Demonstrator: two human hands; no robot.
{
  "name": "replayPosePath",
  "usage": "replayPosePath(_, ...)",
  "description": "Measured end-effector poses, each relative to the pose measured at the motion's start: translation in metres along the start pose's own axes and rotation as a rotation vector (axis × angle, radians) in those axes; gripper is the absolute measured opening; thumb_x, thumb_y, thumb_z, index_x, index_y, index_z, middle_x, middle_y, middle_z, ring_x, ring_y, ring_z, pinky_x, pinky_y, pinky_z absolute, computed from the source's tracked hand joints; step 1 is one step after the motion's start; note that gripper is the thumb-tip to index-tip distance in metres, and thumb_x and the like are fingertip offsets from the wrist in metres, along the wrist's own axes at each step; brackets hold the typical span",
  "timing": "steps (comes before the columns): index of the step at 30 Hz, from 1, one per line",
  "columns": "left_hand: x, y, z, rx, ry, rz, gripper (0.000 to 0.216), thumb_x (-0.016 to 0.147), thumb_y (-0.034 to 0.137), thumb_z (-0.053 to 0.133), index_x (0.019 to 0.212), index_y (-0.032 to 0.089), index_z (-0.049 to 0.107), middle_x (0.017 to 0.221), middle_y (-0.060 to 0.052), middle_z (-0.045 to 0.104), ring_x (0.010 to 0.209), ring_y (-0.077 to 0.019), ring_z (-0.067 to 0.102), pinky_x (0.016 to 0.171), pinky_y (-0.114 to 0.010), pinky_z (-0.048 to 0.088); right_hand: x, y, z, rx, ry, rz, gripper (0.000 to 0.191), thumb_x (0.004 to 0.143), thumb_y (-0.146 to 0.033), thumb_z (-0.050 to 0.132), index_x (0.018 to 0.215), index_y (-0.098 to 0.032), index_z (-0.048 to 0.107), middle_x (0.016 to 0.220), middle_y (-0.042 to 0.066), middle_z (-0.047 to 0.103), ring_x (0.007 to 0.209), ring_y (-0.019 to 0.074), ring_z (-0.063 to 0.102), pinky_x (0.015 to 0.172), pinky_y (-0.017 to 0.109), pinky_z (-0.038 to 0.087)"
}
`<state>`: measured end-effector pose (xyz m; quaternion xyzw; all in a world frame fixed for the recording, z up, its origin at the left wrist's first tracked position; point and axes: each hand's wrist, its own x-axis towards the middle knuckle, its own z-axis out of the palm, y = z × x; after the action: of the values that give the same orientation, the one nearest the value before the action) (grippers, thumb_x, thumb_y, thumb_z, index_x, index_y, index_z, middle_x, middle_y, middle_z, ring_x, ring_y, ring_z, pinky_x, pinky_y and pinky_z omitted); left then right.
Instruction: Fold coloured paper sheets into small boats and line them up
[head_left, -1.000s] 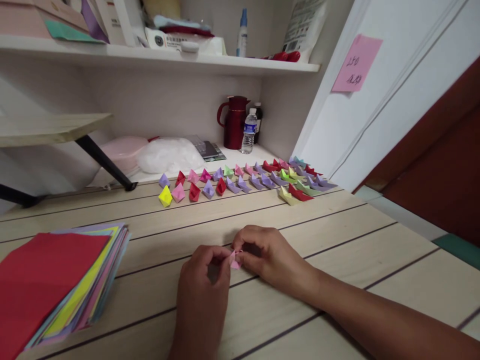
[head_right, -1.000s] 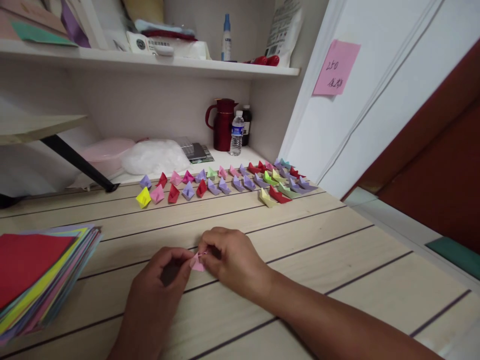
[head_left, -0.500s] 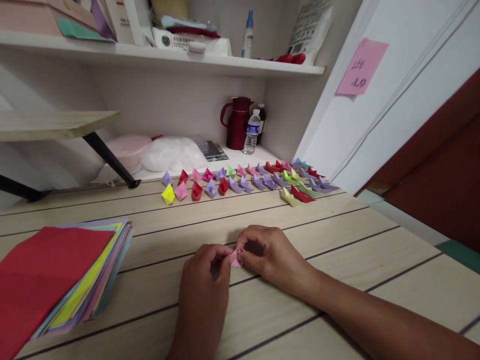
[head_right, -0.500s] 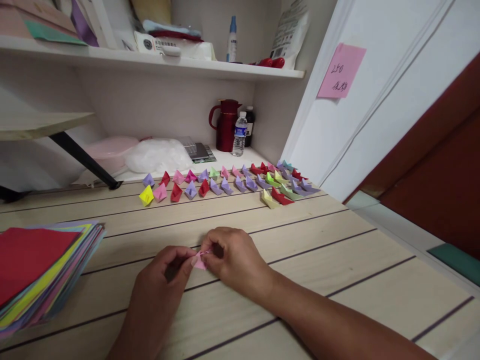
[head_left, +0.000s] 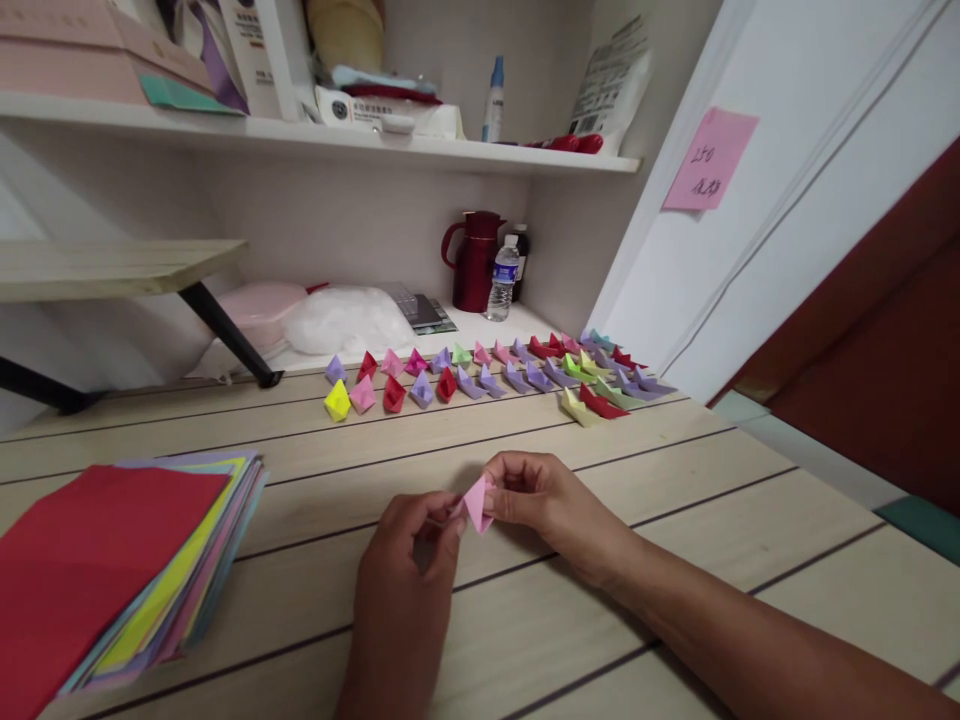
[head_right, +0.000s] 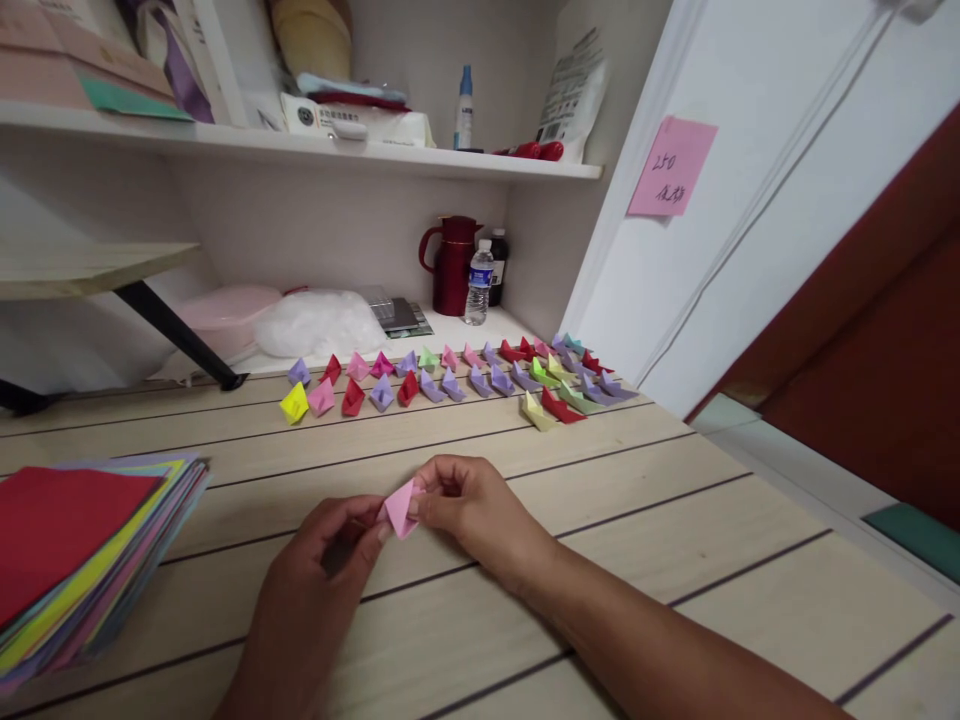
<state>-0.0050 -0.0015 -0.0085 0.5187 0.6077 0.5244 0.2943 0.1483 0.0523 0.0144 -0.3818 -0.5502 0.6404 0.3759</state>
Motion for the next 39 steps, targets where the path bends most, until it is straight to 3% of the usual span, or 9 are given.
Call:
replayPosePath(5,-0.001,0.003,0.001,-0.039,0.013,0.059,0.016,0.075,0.022,0.061,0.085,0.027,0.073,0.083,0.001,0.065,0.077,-0.0166,0.061,0.074,-0.029,0.045,-0.003,0.001,-0.001,-0.153,-0.012,-0.020,0.019,0.071,-0.028,0.076,0.075,-0.014,0.064,0.068,0.000,0.064,0.062,0.0121,0.053,0.062,0.025,0.040)
replayPosePath(8,0.000,0.001,0.000,0.004,0.054,0.076,0.013,0.073,0.021,0.062,0.074,0.027,0.074,0.085,0.000,0.062,0.081,-0.0172,0.061,0.077,-0.029,0.046,-0.007,-0.001,0.002,-0.386,0.014,-0.134,0.002,0.075,-0.016,0.067,0.076,-0.016,0.065,0.069,-0.001,0.064,0.064,0.0126,0.055,0.061,0.024,0.041)
replayPosePath(10,0.000,0.000,-0.002,0.016,0.058,0.052,0.011,0.073,0.024,0.064,0.071,0.026,0.074,0.086,0.000,0.061,0.082,-0.0176,0.061,0.079,-0.030,0.048,-0.009,-0.003,0.004,-0.516,0.050,-0.235,0.006,0.076,-0.011,0.063,0.076,-0.017,0.065,0.072,0.000,0.066,0.068,0.0137,0.058,0.063,0.024,0.043)
replayPosePath(14,0.002,-0.002,-0.006,0.029,0.025,0.070,0.018,0.080,0.027,0.058,0.084,0.026,0.075,0.101,-0.004,0.062,0.098,-0.0203,0.061,0.088,-0.033,0.049,-0.012,-0.005,0.005,-0.779,0.109,-0.459,0.010,0.078,-0.010,0.062,0.079,-0.019,0.064,0.079,0.000,0.069,0.076,0.0164,0.062,0.072,0.028,0.044)
replayPosePath(17,0.003,-0.005,-0.006,0.079,0.076,0.188,0.022,0.084,0.025,0.055,0.098,0.027,0.072,0.111,-0.004,0.058,0.110,-0.0204,0.056,0.098,-0.036,0.045,-0.013,-0.005,0.003,-0.997,0.148,-0.596,0.009,0.081,-0.011,0.061,0.079,-0.019,0.063,0.079,0.001,0.069,0.078,0.0182,0.060,0.077,0.032,0.041)
replayPosePath(20,0.002,-0.006,-0.003,0.116,0.129,0.299,0.016,0.083,0.028,0.062,0.097,0.029,0.068,0.110,-0.002,0.056,0.110,-0.0194,0.055,0.099,-0.035,0.043,-0.015,-0.005,0.003,-1.122,0.172,-0.680,0.007,0.085,-0.014,0.059,0.081,-0.018,0.062,0.079,0.003,0.067,0.077,0.0191,0.059,0.076,0.034,0.039)
replayPosePath(27,-0.004,-0.003,0.002,0.179,0.075,0.383,0.012,0.080,0.020,0.062,0.088,0.027,0.066,0.100,-0.002,0.060,0.100,-0.0211,0.058,0.091,-0.040,0.045,-0.017,-0.004,0.008,-1.262,0.125,-0.841,0.015,0.093,-0.019,0.050,0.081,-0.017,0.060,0.080,0.005,0.065,0.078,0.0194,0.054,0.080,0.038,0.037)
replayPosePath(34,-0.002,0.005,-0.003,0.127,0.059,0.359,0.010,0.082,0.017,0.058,0.084,0.026,0.060,0.088,0.001,0.064,0.088,-0.0173,0.061,0.083,-0.033,0.047,-0.018,-0.003,0.010,-1.246,0.144,-0.839,0.015,0.094,-0.019,0.049,0.082,-0.018,0.058,0.083,0.005,0.065,0.081,0.0199,0.053,0.080,0.039,0.036)
replayPosePath(39,-0.003,0.003,-0.003,0.127,0.112,0.267,0.009,0.078,0.018,0.059,0.084,0.026,0.059,0.083,0.002,0.066,0.080,-0.0178,0.063,0.077,-0.031,0.046,-0.017,-0.004,0.009,-1.210,0.175,-0.831,0.011,0.090,-0.015,0.052,0.080,-0.019,0.055,0.083,0.004,0.065,0.081,0.0192,0.051,0.079,0.038,0.035)
